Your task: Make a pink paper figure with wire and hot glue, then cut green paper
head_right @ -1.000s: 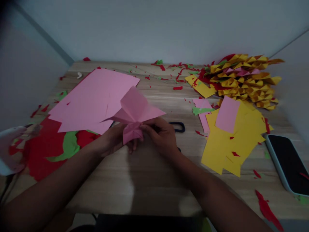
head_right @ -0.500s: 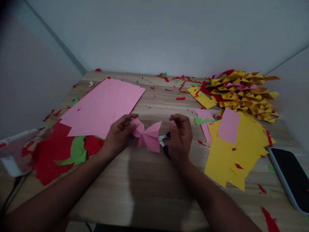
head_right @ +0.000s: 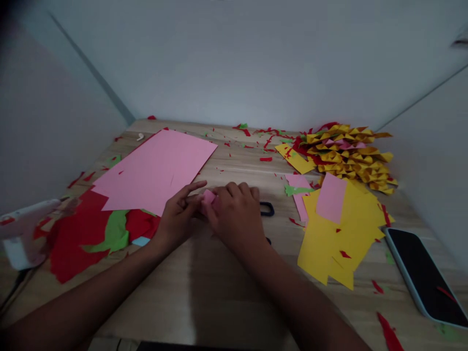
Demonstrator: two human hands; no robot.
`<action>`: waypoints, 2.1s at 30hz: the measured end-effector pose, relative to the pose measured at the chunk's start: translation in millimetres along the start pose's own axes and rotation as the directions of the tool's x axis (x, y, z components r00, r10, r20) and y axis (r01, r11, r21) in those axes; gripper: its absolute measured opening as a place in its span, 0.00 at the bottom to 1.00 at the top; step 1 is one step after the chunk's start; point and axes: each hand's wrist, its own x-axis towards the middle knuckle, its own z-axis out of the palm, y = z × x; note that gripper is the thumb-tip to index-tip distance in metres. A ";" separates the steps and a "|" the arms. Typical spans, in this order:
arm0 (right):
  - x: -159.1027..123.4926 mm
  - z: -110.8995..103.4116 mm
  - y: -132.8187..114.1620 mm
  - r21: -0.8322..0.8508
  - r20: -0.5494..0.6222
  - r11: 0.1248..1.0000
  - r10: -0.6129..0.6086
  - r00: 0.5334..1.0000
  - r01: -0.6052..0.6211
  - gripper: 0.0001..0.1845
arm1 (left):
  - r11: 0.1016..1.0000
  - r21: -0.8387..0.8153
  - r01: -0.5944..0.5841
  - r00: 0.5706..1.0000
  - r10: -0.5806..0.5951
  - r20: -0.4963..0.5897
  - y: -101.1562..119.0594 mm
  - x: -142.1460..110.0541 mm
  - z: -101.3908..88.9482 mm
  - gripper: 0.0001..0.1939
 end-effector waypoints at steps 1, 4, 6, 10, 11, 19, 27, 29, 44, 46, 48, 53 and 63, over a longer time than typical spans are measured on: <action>5.9 -2.3 -3.6 -0.010 0.033 1.000 0.008 0.999 -0.008 0.12 | 1.000 -0.008 -0.018 1.000 0.018 -0.014 0.7 0.2 -0.5 0.27; 23.6 -9.5 -14.1 -0.035 0.132 0.999 0.018 0.991 -0.014 0.12 | 0.996 -0.045 -0.074 0.996 0.072 -0.048 2.6 1.7 -3.4 0.25; 33.5 -12.9 -20.7 -0.053 0.181 0.999 0.020 0.983 -0.011 0.12 | 0.992 -0.065 -0.111 0.992 0.106 -0.073 3.4 3.1 -5.7 0.24; 46.0 -14.8 -29.5 -0.112 0.208 0.994 0.010 0.978 0.014 0.13 | 0.984 -0.075 -0.164 0.982 0.155 -0.111 2.7 6.4 -10.2 0.23; 47.7 -14.7 -30.4 -0.118 0.212 0.993 0.006 0.977 0.019 0.13 | 0.983 -0.076 -0.165 0.981 0.156 -0.113 2.1 7.3 -11.4 0.23; 54.9 -11.2 -18.1 0.083 0.240 0.993 0.064 0.969 -0.086 0.18 | 0.982 -0.097 -0.161 0.987 0.158 -0.043 -2.6 15.8 -18.6 0.24; 61.3 3.8 8.7 0.312 0.303 0.950 -0.118 0.946 0.018 0.27 | 0.993 -0.108 -0.049 0.987 0.031 -0.160 -5.4 24.4 -22.9 0.18; 62.9 4.4 11.5 0.329 0.279 0.941 -0.179 0.943 0.081 0.27 | 0.993 -0.114 -0.022 0.988 0.004 -0.157 -5.1 25.8 -24.0 0.17; 69.7 6.4 20.8 0.477 0.236 0.877 -0.199 0.951 0.066 0.10 | 0.953 -0.281 0.114 0.990 -0.131 -0.043 -8.5 27.3 -22.8 0.16; 69.3 5.1 20.7 0.469 0.296 0.882 -0.202 0.934 0.043 0.11 | 0.951 -0.275 0.140 0.986 -0.160 -0.050 -7.3 26.9 -22.4 0.16; 68.9 5.3 19.7 0.445 0.323 0.895 -0.192 0.927 0.030 0.10 | 0.951 -0.262 0.164 0.982 -0.183 -0.047 -7.1 26.6 -22.3 0.17; 69.1 7.2 17.6 0.429 0.291 0.902 -0.186 0.938 0.046 0.02 | 0.964 -0.230 0.136 0.988 -0.148 -0.037 -10.2 26.4 -22.6 0.20; 66.6 9.4 24.6 0.489 0.331 0.872 -0.219 0.918 0.032 0.09 | 0.939 -0.304 0.162 0.987 -0.153 0.054 -5.7 27.7 -21.3 0.20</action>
